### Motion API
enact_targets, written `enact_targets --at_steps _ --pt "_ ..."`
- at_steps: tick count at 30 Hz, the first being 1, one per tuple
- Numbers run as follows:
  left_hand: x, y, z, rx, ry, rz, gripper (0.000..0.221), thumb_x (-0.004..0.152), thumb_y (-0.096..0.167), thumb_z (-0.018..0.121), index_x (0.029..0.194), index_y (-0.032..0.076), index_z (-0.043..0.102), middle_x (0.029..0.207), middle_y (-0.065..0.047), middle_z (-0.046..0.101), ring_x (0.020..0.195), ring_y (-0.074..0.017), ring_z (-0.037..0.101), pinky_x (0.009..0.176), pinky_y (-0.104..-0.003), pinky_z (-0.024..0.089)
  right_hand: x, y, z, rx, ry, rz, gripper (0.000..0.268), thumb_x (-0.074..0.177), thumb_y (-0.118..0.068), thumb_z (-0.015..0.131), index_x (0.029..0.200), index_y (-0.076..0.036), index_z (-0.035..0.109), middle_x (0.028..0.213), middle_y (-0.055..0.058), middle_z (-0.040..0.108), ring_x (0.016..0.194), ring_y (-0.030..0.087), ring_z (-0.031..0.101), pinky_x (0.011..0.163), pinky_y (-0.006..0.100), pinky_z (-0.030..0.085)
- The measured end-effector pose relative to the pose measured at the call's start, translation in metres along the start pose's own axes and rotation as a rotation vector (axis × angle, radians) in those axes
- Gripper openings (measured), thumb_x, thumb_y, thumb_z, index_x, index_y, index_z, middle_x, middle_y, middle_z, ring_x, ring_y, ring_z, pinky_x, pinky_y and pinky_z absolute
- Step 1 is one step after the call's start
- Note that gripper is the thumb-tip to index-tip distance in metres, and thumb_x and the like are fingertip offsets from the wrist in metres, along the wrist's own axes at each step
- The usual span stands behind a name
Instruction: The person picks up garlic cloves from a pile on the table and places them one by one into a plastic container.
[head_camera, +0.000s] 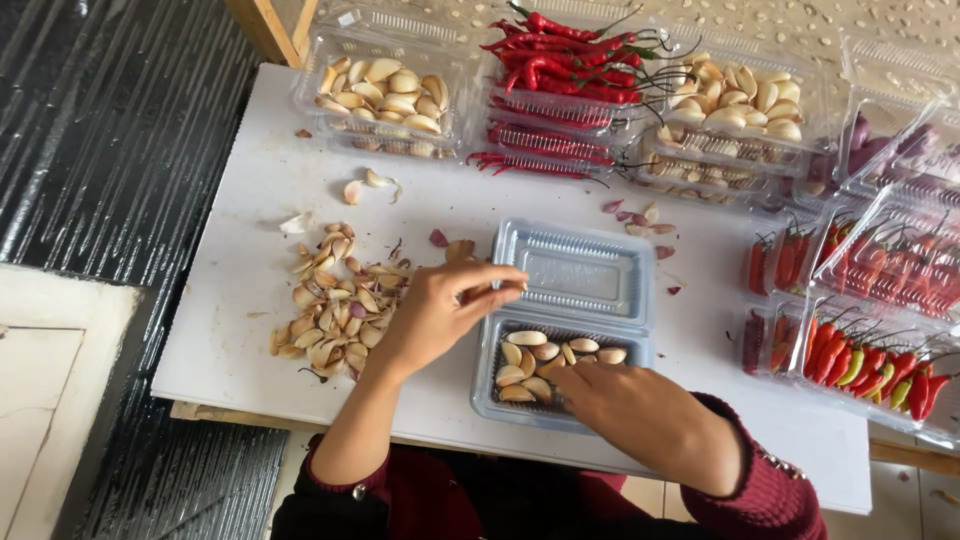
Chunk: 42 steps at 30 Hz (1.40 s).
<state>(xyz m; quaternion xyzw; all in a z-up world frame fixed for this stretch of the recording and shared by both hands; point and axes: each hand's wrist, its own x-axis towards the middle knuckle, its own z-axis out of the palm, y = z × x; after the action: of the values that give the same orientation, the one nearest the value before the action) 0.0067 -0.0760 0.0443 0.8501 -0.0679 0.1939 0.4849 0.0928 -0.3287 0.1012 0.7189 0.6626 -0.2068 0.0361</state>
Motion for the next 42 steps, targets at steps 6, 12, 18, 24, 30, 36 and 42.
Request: enact_targets --at_steps 6,12,18,24,30,36,42 --pt "0.007 0.029 0.0 -0.211 -0.251 0.023 0.026 0.092 0.013 0.075 0.117 0.009 0.073 0.11 -0.007 0.079 0.096 -0.0166 0.078 0.09 -0.028 0.063 -0.002 0.014 -0.005 0.211 -0.094 -0.137 0.041 0.093 0.001 0.058 0.133 -0.009 0.057 0.102 0.013 0.07 0.088 0.035 0.069 0.073 0.044 0.055" --pt "0.003 0.027 0.007 -0.202 -0.34 -0.021 0.02 0.095 0.017 0.073 0.114 0.012 0.075 0.106 -0.003 0.079 0.095 -0.0153 0.075 0.086 -0.029 0.057 0.007 0.029 0.015 0.062 0.051 -0.132 0.018 0.091 -0.015 0.065 0.108 -0.016 0.07 0.101 0.005 0.069 0.09 0.032 0.068 0.079 0.043 0.055" --pt "0.004 0.037 0.016 -0.407 -0.387 0.05 0.019 0.094 0.008 0.074 0.113 0.01 0.074 0.115 -0.006 0.073 0.103 -0.0193 0.075 0.093 -0.031 0.061 -0.013 0.038 -0.008 -0.01 0.262 -0.074 0.008 0.098 -0.021 0.061 0.103 -0.016 0.065 0.087 0.003 0.065 0.074 0.028 0.066 0.067 0.041 0.052" --pt "0.003 0.039 0.026 -0.345 -0.429 -0.007 0.015 0.097 0.016 0.069 0.111 0.01 0.074 0.109 -0.004 0.077 0.096 -0.0179 0.076 0.084 -0.03 0.057 -0.016 0.039 -0.007 -0.017 0.233 -0.015 0.013 0.102 -0.027 0.058 0.1 -0.018 0.066 0.083 0.001 0.065 0.071 0.028 0.066 0.064 0.042 0.052" --pt "0.001 0.033 0.026 -0.324 -0.371 -0.029 0.025 0.095 0.019 0.07 0.115 0.004 0.072 0.111 -0.009 0.076 0.101 -0.0216 0.075 0.087 -0.032 0.058 -0.013 0.038 -0.005 0.004 0.175 -0.063 0.014 0.1 -0.025 0.06 0.109 -0.015 0.064 0.088 0.005 0.066 0.072 0.031 0.066 0.067 0.044 0.053" --pt "0.006 0.041 0.008 -0.386 -0.339 -0.064 0.025 0.106 0.012 0.054 0.129 0.008 0.064 0.125 -0.009 0.068 0.115 -0.0226 0.067 0.101 -0.034 0.05 0.006 0.032 0.004 0.172 0.123 -0.194 0.027 0.091 -0.018 0.066 0.118 -0.017 0.072 0.109 0.0 0.074 0.095 0.03 0.067 0.083 0.043 0.052" --pt "0.003 0.039 0.008 -0.401 -0.334 -0.14 0.039 0.099 0.019 0.066 0.137 0.01 0.058 0.128 -0.004 0.072 0.11 -0.0143 0.073 0.099 -0.03 0.058 -0.007 0.032 -0.026 0.164 0.294 -0.208 0.028 0.095 -0.01 0.061 0.123 -0.014 0.066 0.105 0.006 0.073 0.09 0.03 0.068 0.078 0.042 0.052"
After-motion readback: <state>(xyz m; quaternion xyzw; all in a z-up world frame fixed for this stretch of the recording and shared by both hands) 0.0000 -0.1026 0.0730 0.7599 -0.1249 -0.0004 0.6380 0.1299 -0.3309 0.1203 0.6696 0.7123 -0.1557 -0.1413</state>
